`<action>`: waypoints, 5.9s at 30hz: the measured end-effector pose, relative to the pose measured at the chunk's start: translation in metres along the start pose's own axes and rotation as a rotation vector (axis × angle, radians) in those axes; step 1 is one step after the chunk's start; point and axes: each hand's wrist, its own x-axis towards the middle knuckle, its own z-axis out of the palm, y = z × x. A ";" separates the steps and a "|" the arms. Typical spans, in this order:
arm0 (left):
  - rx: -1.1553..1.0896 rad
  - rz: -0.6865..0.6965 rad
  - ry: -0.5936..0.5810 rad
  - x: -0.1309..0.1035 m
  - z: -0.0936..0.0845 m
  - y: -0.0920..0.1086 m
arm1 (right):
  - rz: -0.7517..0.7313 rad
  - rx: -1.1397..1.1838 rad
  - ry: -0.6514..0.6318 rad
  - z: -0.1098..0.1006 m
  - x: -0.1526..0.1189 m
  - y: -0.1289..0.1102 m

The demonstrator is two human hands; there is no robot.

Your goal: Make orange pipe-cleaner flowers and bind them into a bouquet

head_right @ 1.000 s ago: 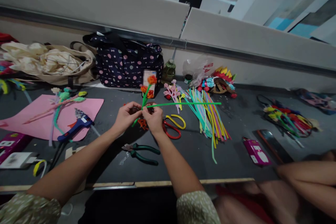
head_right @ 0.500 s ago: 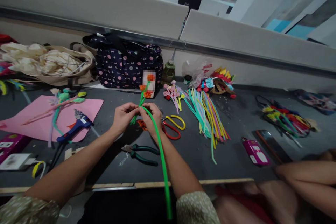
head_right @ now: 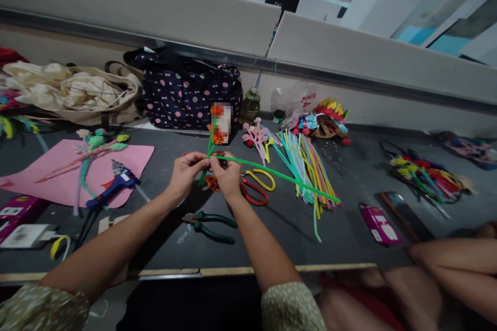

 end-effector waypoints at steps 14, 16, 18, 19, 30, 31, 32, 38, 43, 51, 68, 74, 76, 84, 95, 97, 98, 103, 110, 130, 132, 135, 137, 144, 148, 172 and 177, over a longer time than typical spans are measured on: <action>-0.188 -0.151 -0.060 0.000 -0.002 -0.001 | 0.019 0.052 -0.028 -0.001 0.000 -0.001; -0.202 -0.164 -0.072 0.000 -0.003 0.000 | 0.027 0.090 -0.038 -0.001 0.000 -0.001; -0.212 -0.169 -0.088 0.001 -0.004 0.001 | 0.042 0.123 -0.052 0.000 0.000 -0.001; -0.216 -0.164 -0.099 0.001 -0.005 0.002 | 0.053 0.136 -0.061 0.000 0.000 0.000; -0.194 -0.121 -0.187 0.005 -0.012 -0.001 | 0.171 0.241 -0.113 -0.001 0.002 -0.003; -0.186 -0.127 -0.182 0.005 -0.012 -0.001 | 0.174 0.234 -0.117 -0.001 0.003 -0.003; -0.180 -0.134 -0.177 0.005 -0.012 -0.002 | 0.170 0.228 -0.123 -0.002 0.003 -0.003; -0.186 -0.165 -0.144 0.005 -0.009 -0.005 | 0.065 0.121 -0.112 -0.005 0.001 -0.004; -0.143 -0.130 -0.068 0.004 -0.005 -0.003 | 0.001 -0.018 -0.067 -0.006 0.000 0.001; -0.158 -0.129 -0.058 0.003 -0.006 0.000 | -0.424 -0.483 -0.048 -0.021 0.007 -0.002; -0.134 -0.150 -0.120 -0.001 -0.002 -0.001 | -0.353 -0.437 0.094 -0.025 0.007 -0.004; -0.180 -0.039 0.029 0.011 -0.018 0.012 | -0.231 -0.532 -0.012 -0.025 0.015 0.008; -0.209 -0.023 0.072 0.015 -0.021 0.014 | -0.235 -0.550 -0.098 -0.023 0.016 0.012; -0.292 -0.043 0.136 0.019 -0.023 0.007 | -0.280 -0.597 -0.128 -0.019 0.011 0.012; -0.212 -0.055 0.079 0.010 -0.010 -0.006 | -0.382 -0.515 -0.099 -0.010 -0.001 0.000; -0.198 -0.046 0.070 0.008 -0.007 -0.007 | -0.396 -0.507 -0.071 -0.010 -0.001 0.001; -0.193 -0.041 0.062 0.007 -0.006 -0.007 | -0.397 -0.500 -0.061 -0.009 -0.001 0.002; -0.164 -0.023 0.026 0.004 -0.002 -0.006 | -0.371 -0.448 -0.042 -0.009 -0.001 0.003; -0.205 -0.058 -0.005 0.002 -0.001 -0.006 | -0.231 -0.308 -0.032 -0.008 -0.001 0.008; -0.225 -0.176 -0.129 0.006 -0.010 -0.006 | 0.066 0.074 -0.075 -0.005 0.004 0.001; -0.199 -0.181 -0.116 0.006 -0.010 -0.007 | 0.020 0.034 -0.072 -0.007 0.004 -0.001; -0.159 -0.199 -0.108 0.006 -0.009 -0.008 | -0.008 -0.036 -0.056 -0.009 0.004 -0.001; -0.120 -0.198 -0.110 0.005 -0.008 -0.007 | -0.003 -0.089 -0.044 -0.010 0.004 0.001; -0.065 -0.030 -0.009 0.003 -0.002 0.001 | -0.099 -0.333 0.024 -0.009 0.002 0.003; -0.066 0.036 0.039 0.001 -0.001 0.004 | -0.190 -0.448 -0.004 -0.007 -0.002 0.002; -0.038 0.121 0.100 -0.005 0.004 0.010 | -0.154 -0.300 0.034 0.005 -0.010 0.006; -0.022 0.182 0.136 -0.006 0.004 0.010 | -0.189 -0.313 0.019 0.005 -0.011 0.008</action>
